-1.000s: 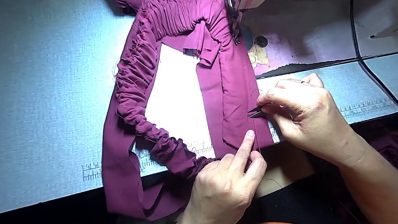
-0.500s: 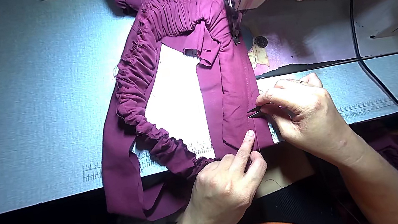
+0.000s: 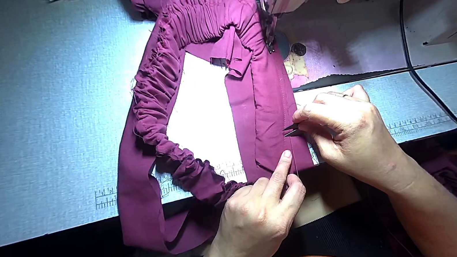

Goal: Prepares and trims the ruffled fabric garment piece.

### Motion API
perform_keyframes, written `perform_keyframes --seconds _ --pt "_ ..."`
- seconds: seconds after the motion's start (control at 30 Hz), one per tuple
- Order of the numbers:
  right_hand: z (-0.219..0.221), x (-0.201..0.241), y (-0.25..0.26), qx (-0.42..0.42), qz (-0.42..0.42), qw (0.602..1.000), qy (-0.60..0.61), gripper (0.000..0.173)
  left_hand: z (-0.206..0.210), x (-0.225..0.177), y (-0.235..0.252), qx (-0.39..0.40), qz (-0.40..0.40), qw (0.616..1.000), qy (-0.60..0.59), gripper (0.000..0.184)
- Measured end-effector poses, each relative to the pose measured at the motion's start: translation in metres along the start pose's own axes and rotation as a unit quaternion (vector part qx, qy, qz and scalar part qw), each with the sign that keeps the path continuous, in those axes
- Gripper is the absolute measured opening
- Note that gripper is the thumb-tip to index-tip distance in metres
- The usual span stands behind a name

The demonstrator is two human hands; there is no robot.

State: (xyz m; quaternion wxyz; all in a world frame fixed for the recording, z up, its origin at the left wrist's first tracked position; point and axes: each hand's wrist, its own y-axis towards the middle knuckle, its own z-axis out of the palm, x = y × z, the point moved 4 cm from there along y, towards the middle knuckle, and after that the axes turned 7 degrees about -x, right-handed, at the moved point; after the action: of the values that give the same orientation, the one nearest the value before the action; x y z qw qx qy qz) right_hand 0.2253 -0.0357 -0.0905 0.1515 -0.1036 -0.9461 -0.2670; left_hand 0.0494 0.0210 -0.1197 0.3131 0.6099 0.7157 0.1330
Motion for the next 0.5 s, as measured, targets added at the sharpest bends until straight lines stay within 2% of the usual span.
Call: perform_keyframes --seconds 0.13,0.23,0.3,0.5 --pt "0.004 -0.004 -0.002 -0.005 0.033 0.999 0.043 0.018 0.000 0.000 0.000 0.000 0.001 1.000 0.004 0.024" --pt "0.002 -0.021 -0.003 -0.002 0.120 0.965 0.234 0.011 0.001 0.002 0.000 -0.004 -0.002 1.000 -0.002 0.024" --pt "0.001 -0.027 -0.003 -0.009 0.139 0.935 0.325 0.011 0.001 0.003 0.001 -0.008 -0.004 1.000 -0.007 0.024" --pt "0.005 -0.019 -0.008 -0.029 0.087 0.984 0.151 0.014 0.002 0.005 -0.001 -0.011 -0.005 1.000 -0.015 0.025"
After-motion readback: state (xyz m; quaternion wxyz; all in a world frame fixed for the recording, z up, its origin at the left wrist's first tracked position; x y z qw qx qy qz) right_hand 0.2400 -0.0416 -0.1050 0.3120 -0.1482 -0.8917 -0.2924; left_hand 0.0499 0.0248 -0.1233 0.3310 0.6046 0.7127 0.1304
